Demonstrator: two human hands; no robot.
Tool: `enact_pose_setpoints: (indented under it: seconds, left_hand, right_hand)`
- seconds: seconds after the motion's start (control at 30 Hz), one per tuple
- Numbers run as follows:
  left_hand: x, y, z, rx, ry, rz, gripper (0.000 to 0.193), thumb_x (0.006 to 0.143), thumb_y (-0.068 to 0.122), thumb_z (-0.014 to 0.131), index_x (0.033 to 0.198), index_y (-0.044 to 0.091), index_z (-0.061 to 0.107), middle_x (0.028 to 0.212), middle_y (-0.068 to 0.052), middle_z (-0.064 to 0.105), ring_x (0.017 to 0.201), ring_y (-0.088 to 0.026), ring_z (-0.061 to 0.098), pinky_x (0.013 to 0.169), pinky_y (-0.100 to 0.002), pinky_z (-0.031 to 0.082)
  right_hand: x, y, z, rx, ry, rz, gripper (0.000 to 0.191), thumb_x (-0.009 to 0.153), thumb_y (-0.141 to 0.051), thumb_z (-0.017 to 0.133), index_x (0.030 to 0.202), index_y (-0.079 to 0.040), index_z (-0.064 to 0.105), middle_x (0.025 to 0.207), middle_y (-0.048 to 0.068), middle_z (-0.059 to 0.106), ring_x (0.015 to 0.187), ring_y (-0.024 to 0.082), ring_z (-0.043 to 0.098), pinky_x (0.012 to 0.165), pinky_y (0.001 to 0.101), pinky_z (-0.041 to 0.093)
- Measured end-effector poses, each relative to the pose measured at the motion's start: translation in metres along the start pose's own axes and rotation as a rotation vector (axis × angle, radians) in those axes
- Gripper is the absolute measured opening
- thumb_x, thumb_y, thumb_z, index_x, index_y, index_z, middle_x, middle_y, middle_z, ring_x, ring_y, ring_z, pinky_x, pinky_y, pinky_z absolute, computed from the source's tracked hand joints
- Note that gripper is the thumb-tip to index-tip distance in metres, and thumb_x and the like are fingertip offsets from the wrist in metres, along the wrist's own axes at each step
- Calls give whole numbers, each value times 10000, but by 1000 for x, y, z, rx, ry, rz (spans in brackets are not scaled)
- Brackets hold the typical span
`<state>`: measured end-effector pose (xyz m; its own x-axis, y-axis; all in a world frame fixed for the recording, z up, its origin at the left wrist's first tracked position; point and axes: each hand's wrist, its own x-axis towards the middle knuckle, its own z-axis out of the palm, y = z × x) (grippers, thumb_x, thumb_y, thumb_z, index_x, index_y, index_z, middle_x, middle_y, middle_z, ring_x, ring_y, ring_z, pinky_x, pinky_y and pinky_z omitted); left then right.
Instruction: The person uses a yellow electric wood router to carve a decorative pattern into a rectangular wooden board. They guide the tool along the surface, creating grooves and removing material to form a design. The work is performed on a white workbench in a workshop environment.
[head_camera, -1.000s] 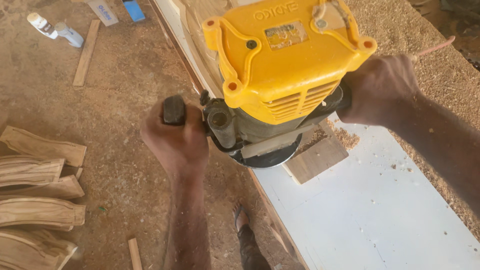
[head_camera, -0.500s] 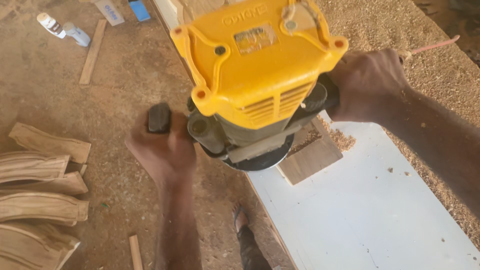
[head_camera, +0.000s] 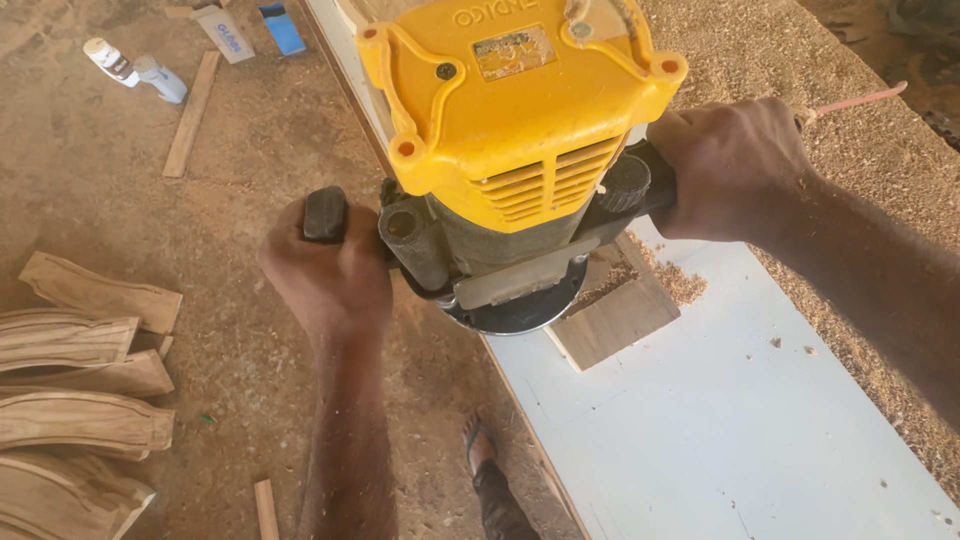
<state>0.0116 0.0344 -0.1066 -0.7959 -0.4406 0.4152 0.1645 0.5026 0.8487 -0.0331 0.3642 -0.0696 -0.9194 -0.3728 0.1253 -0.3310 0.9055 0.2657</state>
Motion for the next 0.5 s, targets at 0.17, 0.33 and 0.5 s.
enact_pose_setpoints:
  seconds: [0.17, 0.33, 0.5]
  left_hand:
    - [-3, 0, -1, 19, -11, -21, 223, 813, 104, 638, 629, 71, 518, 566, -15, 521, 476, -128, 436, 462, -329, 354]
    - [-5, -1, -1, -60, -2, -14, 210, 824, 110, 635, 646, 100, 524, 567, 13, 534, 483, -100, 471, 453, -309, 382]
    - [-3, -9, 0, 105, 8, 23, 267, 849, 109, 664, 631, 141, 514, 556, 37, 508, 448, -104, 427, 445, -308, 369]
  right_hand:
    - [3, 0, 0, 7, -44, -10, 248, 791, -344, 753, 906, -142, 666, 723, -8, 642, 628, 171, 643, 563, 372, 539]
    - [3, 1, 3, -12, -20, -22, 261, 760, -333, 761, 918, -145, 673, 712, -24, 646, 630, 164, 642, 561, 374, 526]
    - [5, 4, 6, -16, 15, -70, 243, 781, -307, 736, 927, -123, 671, 686, -20, 635, 580, 160, 629, 485, 355, 502]
